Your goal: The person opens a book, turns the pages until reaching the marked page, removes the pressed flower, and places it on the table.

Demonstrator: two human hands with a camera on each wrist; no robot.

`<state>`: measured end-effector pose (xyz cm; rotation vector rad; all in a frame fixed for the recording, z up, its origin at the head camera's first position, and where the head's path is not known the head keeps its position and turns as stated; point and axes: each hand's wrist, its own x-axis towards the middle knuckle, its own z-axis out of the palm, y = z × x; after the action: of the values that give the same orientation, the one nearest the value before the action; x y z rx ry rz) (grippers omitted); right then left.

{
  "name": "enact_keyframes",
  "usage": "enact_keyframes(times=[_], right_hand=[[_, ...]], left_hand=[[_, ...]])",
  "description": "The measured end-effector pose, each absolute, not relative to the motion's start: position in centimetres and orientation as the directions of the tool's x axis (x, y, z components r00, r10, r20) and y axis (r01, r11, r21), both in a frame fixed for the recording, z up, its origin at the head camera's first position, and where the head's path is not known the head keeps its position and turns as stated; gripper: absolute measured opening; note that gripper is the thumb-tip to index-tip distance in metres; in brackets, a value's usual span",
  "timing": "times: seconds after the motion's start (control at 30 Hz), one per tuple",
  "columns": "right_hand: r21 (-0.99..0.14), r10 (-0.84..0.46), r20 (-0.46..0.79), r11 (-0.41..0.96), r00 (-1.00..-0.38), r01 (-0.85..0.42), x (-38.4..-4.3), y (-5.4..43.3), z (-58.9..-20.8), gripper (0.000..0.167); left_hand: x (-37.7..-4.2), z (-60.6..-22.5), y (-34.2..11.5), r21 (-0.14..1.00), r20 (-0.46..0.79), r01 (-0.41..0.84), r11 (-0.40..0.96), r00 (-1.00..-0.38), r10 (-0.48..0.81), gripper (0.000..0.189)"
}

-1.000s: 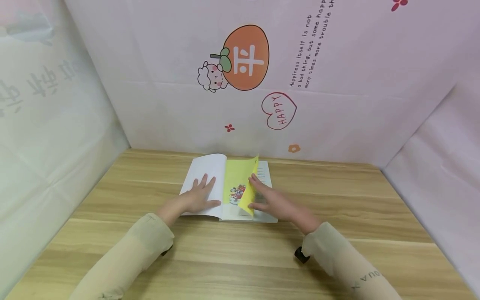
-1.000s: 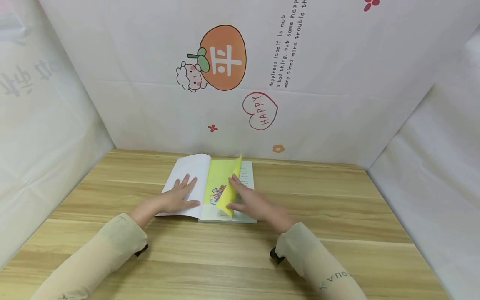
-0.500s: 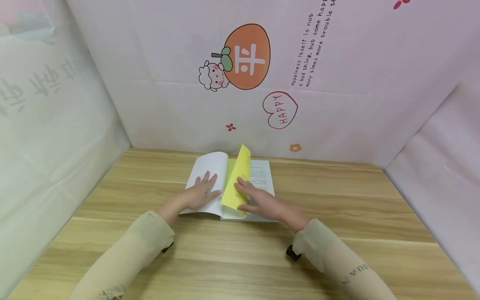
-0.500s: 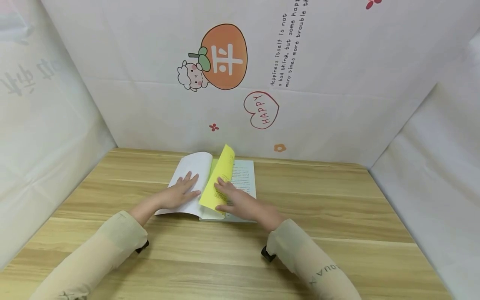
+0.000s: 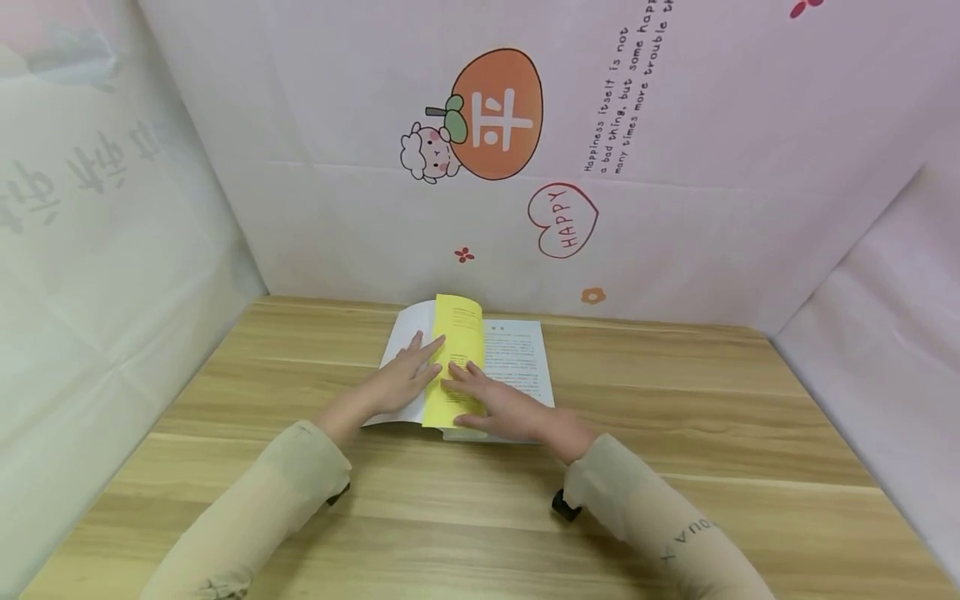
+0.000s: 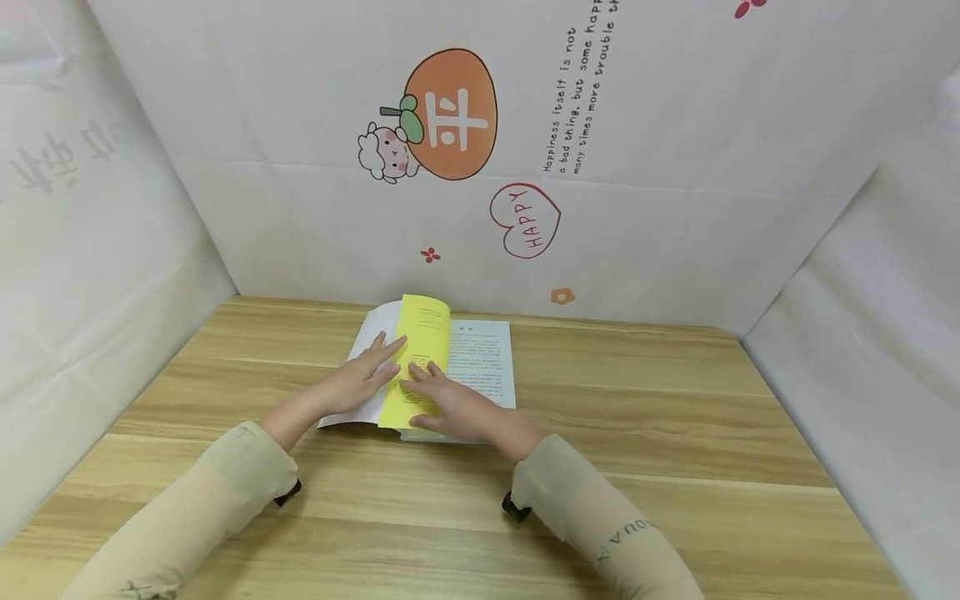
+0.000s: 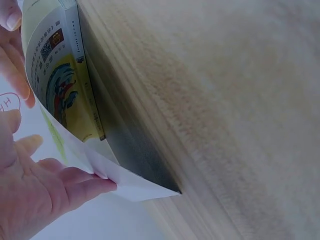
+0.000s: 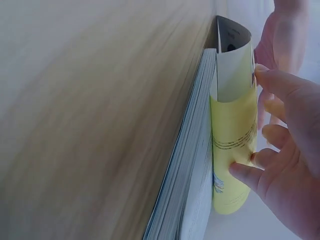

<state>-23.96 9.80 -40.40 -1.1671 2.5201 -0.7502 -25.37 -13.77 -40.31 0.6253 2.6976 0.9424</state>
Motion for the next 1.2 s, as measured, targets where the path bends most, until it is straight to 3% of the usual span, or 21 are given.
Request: enact_keyframes(times=[0.17,0.5,0.73,0.87,1.2], right_hand=[[-0.532,-0.79,-0.021,0.528,-0.613,-0.662,-23.9,9.1,-40.3,0.054],[-0.502,-0.785,-0.08,0.564,-0.614,-0.655,-23.6,8.0,-40.1,0.05],[-0.547,-0.779,-0.044,0.543,-0.625,-0.637,-23.5,9.6,-39.8,0.05],[-0.553,-0.756,-0.049,0.564,-0.652,-0.613,-23.7,11.4,-39.8,0.054],[-0.484,-0.669,-0.244,0.711,-0.702,-0.509,-24.2,15.7,-40.4,0.077]], left_hand=[[-25.2,-40.2,-13.8,0.638,-0.074,0.312,0.704,-0.885,0.459,0.057],[-25.3,-40.2,-13.5,0.58,-0.111,0.333,0.744,-0.872,0.476,0.053],[-25.2,-40.1,-13.5,0.553,-0.17,0.286,0.783,-0.881,0.442,0.057],[-25.4,-40.0,-13.6,0.509,-0.185,0.277,0.815,-0.89,0.418,0.061],[-26.0,-40.0,-13.3,0.428,-0.229,0.211,0.879,-0.915,0.332,0.078]])
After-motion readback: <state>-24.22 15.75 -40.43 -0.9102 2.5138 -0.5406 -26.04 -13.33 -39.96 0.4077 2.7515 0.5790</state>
